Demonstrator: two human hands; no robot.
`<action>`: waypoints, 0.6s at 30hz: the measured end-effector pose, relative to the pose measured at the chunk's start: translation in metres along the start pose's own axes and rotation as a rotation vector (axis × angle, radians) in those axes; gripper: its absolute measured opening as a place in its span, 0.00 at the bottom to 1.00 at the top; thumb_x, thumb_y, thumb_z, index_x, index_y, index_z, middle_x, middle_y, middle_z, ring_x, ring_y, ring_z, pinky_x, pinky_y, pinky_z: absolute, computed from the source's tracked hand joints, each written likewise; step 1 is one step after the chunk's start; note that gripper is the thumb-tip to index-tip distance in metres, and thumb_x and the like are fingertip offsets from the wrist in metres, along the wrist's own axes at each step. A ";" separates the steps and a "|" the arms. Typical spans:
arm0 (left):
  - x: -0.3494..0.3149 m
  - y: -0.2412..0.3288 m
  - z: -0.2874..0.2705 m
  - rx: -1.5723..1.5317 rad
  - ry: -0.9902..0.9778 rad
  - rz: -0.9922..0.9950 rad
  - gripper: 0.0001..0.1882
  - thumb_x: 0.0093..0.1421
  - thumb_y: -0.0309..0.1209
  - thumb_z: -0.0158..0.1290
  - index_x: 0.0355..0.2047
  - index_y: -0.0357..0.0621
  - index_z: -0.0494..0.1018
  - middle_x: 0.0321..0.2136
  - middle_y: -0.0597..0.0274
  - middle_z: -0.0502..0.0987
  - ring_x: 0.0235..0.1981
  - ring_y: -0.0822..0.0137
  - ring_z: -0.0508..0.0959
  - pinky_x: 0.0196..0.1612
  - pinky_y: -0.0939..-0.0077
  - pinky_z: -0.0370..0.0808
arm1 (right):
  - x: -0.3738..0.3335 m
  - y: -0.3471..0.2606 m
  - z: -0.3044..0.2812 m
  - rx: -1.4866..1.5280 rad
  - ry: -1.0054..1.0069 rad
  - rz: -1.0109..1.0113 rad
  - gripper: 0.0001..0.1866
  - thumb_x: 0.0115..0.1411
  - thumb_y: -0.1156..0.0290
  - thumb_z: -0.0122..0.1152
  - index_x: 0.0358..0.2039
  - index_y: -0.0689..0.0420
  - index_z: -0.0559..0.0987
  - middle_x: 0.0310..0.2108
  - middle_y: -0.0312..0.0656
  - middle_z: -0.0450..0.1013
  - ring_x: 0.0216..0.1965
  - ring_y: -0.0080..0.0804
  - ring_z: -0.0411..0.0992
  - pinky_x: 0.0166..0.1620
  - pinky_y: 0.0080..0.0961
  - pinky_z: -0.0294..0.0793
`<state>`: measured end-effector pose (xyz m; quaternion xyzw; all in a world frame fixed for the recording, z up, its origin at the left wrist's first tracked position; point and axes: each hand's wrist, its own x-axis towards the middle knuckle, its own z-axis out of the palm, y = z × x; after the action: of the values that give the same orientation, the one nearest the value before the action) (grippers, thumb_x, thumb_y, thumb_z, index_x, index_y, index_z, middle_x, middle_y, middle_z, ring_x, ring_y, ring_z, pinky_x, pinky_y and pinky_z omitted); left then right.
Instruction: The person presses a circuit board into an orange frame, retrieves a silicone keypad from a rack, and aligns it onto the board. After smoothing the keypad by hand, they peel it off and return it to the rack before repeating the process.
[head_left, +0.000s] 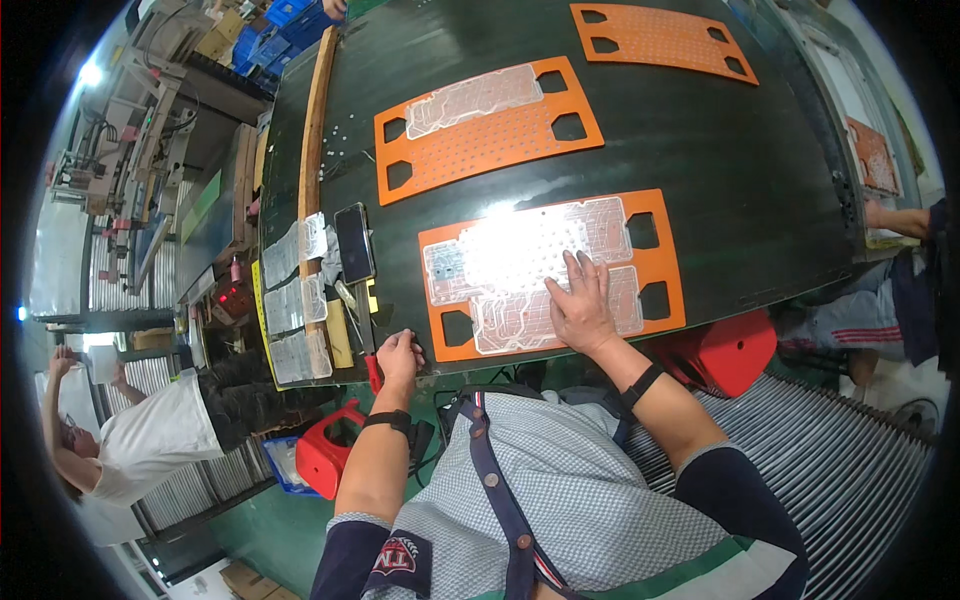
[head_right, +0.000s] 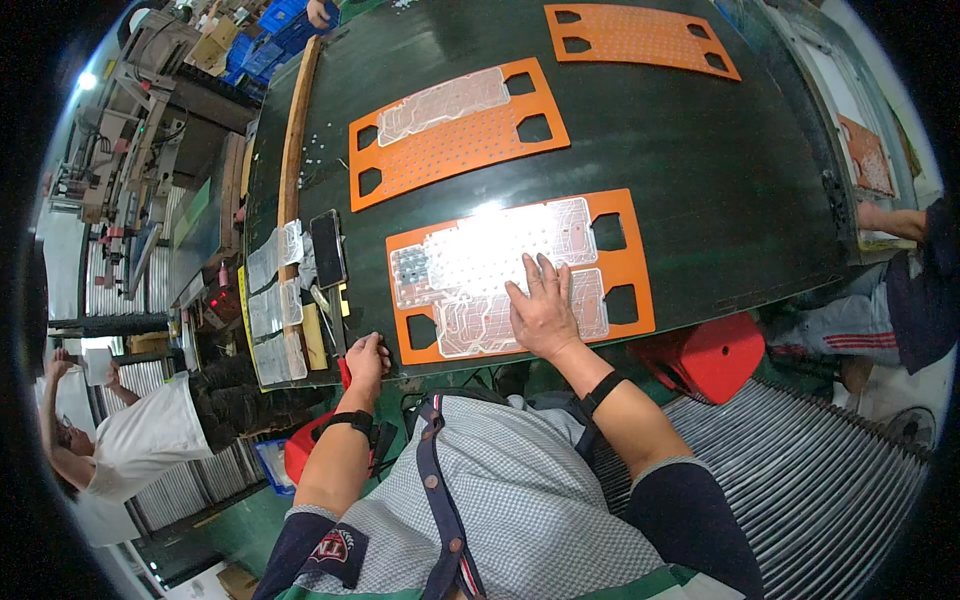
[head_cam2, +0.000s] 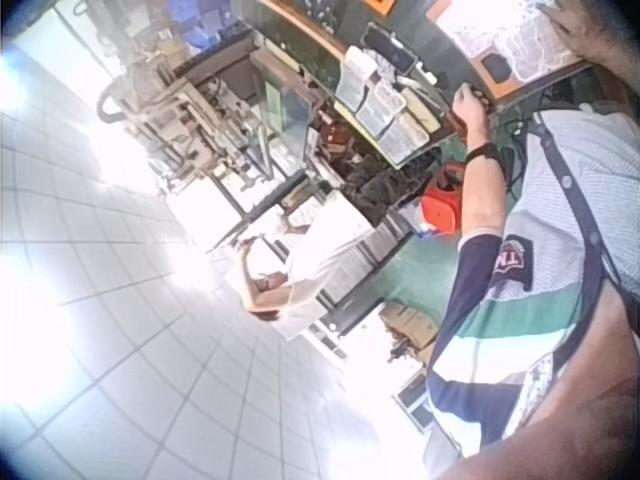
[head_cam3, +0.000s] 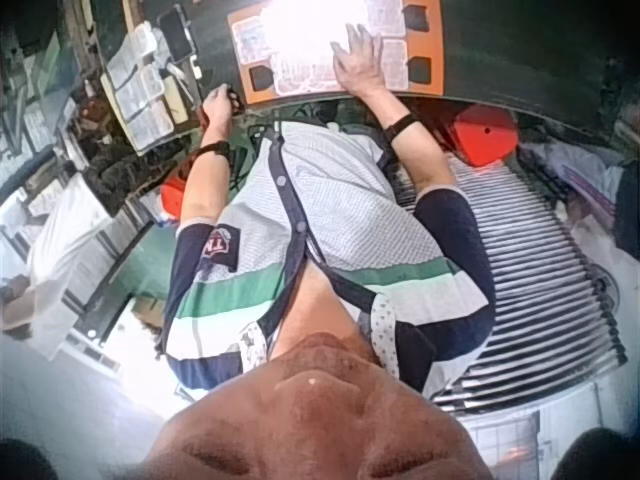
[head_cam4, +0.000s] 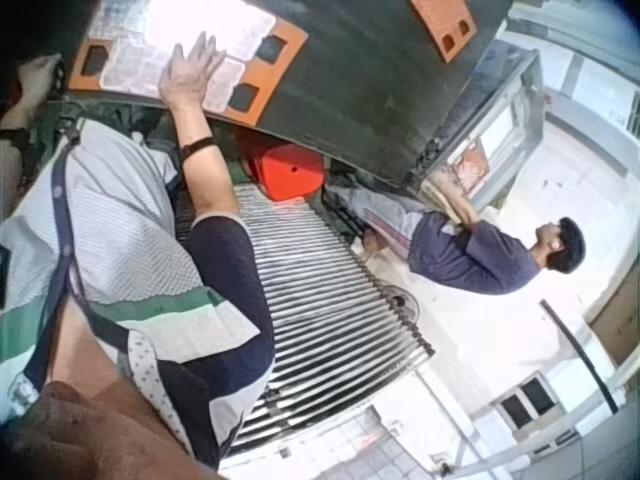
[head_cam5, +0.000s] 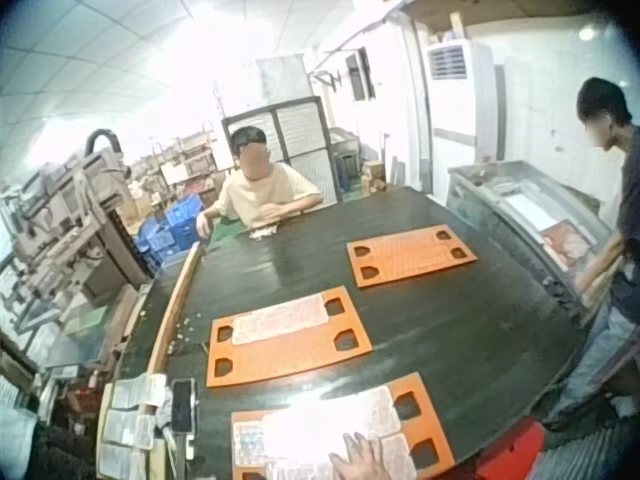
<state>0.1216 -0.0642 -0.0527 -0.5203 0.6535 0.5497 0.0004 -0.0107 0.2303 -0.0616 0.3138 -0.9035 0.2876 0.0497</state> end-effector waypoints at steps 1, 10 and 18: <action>-0.001 0.001 0.000 0.003 0.004 0.001 0.11 0.61 0.36 0.46 0.34 0.40 0.70 0.15 0.66 0.70 0.11 0.73 0.67 0.13 0.79 0.61 | 0.000 -0.001 -0.001 0.002 -0.002 -0.001 0.18 0.48 0.70 0.56 0.42 0.56 0.75 0.56 0.59 0.55 0.59 0.58 0.49 0.58 0.62 0.42; -0.001 0.002 0.000 -0.007 0.007 0.002 0.11 0.61 0.35 0.45 0.34 0.40 0.70 0.15 0.66 0.70 0.11 0.73 0.67 0.14 0.79 0.61 | 0.001 -0.001 -0.002 0.002 0.000 0.005 0.18 0.49 0.70 0.55 0.42 0.57 0.74 0.56 0.59 0.55 0.59 0.57 0.50 0.59 0.61 0.41; -0.004 0.005 0.004 -0.020 0.015 0.010 0.12 0.61 0.36 0.46 0.34 0.39 0.71 0.15 0.66 0.69 0.11 0.74 0.67 0.13 0.80 0.62 | 0.000 0.001 -0.002 0.025 0.025 0.023 0.18 0.49 0.72 0.55 0.43 0.59 0.74 0.56 0.59 0.55 0.59 0.57 0.50 0.58 0.61 0.42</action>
<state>0.1181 -0.0597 -0.0488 -0.5209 0.6507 0.5524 -0.0126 -0.0111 0.2320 -0.0609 0.3005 -0.9026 0.3036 0.0537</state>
